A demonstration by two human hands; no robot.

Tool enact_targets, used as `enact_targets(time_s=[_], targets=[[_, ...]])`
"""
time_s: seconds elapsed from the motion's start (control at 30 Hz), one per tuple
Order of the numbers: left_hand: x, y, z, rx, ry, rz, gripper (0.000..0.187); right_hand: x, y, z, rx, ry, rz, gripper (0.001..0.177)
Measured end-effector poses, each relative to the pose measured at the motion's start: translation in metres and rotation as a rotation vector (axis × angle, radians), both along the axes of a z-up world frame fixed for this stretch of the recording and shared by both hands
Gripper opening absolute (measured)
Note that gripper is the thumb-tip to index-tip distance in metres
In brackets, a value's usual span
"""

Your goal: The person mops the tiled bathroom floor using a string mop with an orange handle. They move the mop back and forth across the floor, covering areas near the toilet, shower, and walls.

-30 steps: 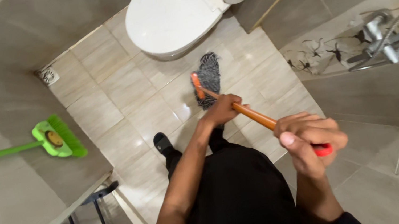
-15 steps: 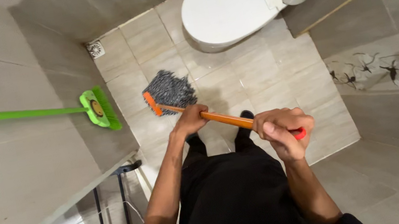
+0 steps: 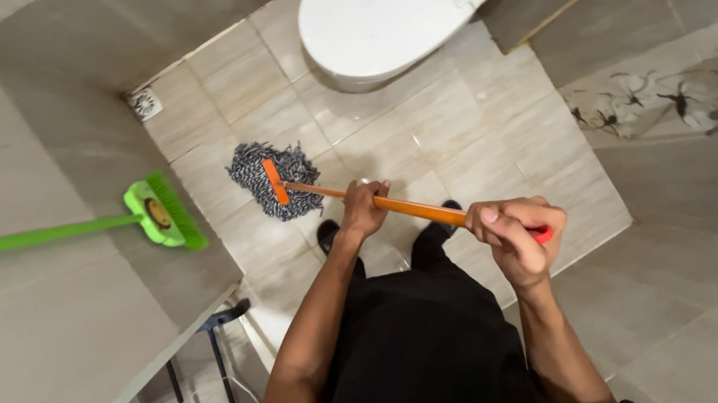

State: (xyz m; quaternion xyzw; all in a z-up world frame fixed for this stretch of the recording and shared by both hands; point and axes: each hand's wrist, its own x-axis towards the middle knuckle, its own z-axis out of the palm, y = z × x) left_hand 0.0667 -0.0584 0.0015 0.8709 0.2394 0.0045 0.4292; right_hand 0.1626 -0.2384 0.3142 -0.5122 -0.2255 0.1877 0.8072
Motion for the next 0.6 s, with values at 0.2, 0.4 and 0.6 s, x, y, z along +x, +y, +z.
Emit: enact_targets(time_s=[0.2, 0.4, 0.6], targets=[[0.066, -0.071, -0.007, -0.073, -0.174, -0.141, 0.044, 0.028, -0.058, 0.025, -0.142, -0.111, -0.094, 0.037], [0.157, -0.159, -0.009, -0.269, -0.214, -0.347, 0.048, 0.060, -0.112, 0.043, -0.246, -0.352, -0.110, 0.039], [0.226, -0.259, 0.018, -0.414, -0.292, -0.514, 0.041, 0.086, -0.160, 0.064, -0.286, -0.479, -0.201, 0.034]])
